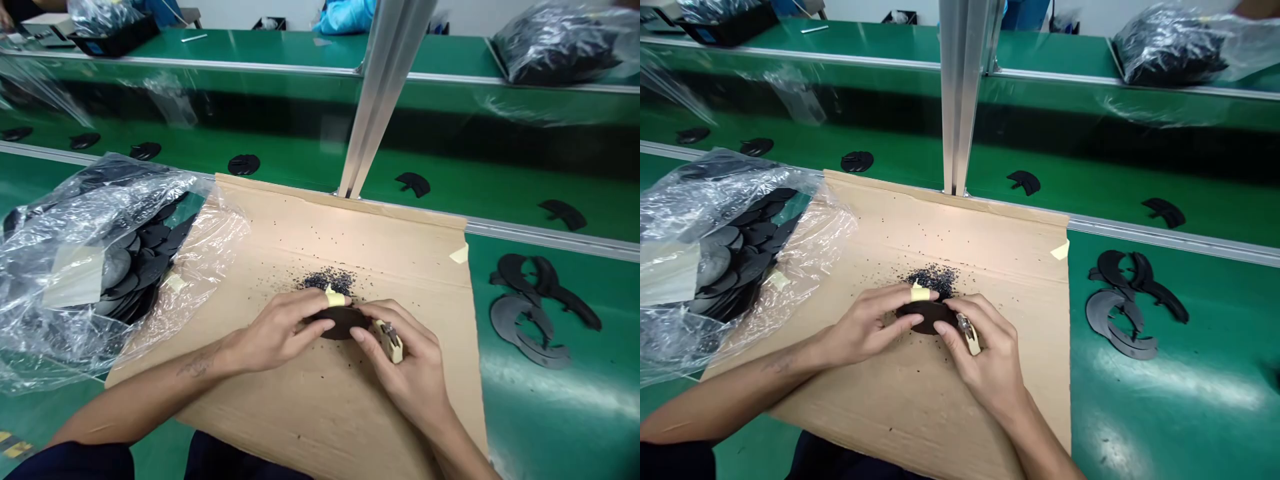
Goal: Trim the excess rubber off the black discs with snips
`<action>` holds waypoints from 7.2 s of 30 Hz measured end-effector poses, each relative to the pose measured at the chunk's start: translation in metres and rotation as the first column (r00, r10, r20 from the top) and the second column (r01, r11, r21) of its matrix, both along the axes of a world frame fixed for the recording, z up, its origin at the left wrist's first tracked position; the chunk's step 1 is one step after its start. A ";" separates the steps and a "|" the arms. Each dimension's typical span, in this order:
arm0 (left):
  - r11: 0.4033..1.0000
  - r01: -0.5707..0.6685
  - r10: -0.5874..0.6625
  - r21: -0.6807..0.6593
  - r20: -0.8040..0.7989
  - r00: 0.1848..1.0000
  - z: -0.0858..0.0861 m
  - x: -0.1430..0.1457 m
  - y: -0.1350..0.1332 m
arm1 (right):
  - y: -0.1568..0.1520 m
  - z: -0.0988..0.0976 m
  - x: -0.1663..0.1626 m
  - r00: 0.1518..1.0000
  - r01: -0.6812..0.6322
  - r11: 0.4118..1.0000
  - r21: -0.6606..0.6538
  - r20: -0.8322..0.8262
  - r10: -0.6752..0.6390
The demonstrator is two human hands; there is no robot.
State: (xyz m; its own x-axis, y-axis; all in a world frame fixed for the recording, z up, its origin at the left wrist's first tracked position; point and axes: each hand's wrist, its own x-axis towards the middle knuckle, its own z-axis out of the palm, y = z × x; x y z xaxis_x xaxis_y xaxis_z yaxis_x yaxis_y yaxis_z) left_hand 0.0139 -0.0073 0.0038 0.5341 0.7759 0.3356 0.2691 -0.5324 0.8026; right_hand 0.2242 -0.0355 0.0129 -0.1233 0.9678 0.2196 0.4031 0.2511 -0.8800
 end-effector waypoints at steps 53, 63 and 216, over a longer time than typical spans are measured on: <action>0.978 0.053 -0.085 0.203 0.150 0.985 0.004 -0.002 0.005 | 0.001 -0.003 0.005 0.948 -0.306 0.911 0.276 0.172 0.266; 0.982 0.034 -0.047 0.187 0.069 0.997 0.008 -0.002 0.004 | 0.000 -0.005 0.003 0.937 -0.319 0.900 0.297 0.239 0.254; 0.946 -0.049 0.034 0.321 0.053 0.998 -0.018 -0.004 0.008 | 0.012 -0.004 0.029 0.763 -0.301 0.895 0.329 0.646 0.020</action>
State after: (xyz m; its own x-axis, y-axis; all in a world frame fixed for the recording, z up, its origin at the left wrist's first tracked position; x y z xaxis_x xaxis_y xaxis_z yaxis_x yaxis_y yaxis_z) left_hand 0.0100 0.0005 -0.0141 0.4818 0.6437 0.5946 0.2629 -0.7534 0.6027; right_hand 0.2535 -0.0234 0.0091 -0.5113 0.7660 0.3898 0.7348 0.6248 -0.2640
